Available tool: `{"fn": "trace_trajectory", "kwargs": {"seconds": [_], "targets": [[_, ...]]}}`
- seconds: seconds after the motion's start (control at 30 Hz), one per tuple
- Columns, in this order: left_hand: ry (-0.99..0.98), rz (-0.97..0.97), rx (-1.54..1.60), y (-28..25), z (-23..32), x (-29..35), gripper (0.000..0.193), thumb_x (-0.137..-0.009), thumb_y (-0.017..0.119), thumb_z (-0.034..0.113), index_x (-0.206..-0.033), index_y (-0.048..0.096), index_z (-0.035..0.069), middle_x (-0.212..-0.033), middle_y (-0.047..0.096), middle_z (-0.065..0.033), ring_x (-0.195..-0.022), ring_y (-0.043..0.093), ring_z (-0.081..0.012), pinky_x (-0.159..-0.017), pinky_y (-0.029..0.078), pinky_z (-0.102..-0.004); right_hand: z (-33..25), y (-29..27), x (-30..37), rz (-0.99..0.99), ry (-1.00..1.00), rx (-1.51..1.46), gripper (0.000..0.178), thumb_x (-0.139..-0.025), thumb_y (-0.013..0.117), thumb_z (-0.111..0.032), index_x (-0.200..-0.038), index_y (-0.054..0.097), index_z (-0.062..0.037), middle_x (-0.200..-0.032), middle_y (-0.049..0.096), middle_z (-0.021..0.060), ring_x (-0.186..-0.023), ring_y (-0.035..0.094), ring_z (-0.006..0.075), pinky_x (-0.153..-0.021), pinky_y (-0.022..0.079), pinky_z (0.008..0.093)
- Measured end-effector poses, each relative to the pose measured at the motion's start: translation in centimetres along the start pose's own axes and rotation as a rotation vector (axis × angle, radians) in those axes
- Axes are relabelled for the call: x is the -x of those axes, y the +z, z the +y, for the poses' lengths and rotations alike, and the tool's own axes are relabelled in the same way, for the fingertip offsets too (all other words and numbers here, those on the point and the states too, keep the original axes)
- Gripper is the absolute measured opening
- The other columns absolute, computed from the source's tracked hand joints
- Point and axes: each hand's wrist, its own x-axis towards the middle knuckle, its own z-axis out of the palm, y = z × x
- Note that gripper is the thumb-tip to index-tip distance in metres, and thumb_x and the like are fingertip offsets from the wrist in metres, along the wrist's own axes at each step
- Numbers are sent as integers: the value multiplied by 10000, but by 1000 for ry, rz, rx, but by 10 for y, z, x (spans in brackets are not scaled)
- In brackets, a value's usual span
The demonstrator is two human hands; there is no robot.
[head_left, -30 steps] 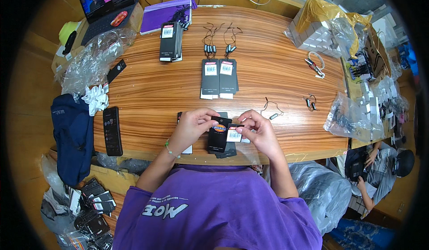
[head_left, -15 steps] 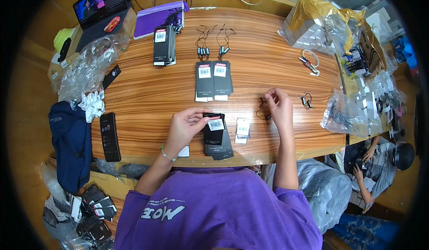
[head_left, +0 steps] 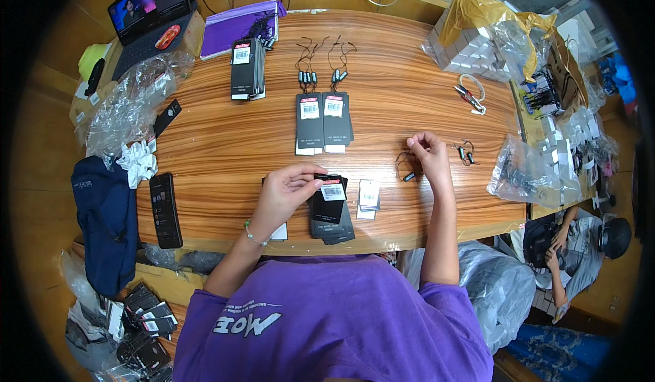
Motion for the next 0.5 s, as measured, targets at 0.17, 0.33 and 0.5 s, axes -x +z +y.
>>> {"fn": "trace_trajectory", "kwargs": {"seconds": [0.17,0.33,0.5], "targets": [[37,10,23,5,4,0,186,-816,590,6,-997,594,-33,-908,629,-70,-807,591,-88,-745,473,-188,-30,12,24,-92,-129,-219,53,-836,570,-49,-846,541,-6,-688,551,1,-642,513,67,-604,409,194],[60,91,3,16,30,-6,154,-810,595,-7,-961,593,-33,-845,630,-53,-759,580,-74,-727,473,-180,-67,47,66,-126,-309,-149,73,-805,544,10,-876,532,-4,-737,552,22,-698,530,97,-636,433,233],[239,145,-113,21,26,-8,154,-795,594,-26,-948,595,-38,-867,648,-82,-813,630,-127,-714,521,-218,-92,76,88,-33,-533,61,145,-723,570,49,-850,513,6,-708,540,86,-639,537,170,-596,442,275]]}}
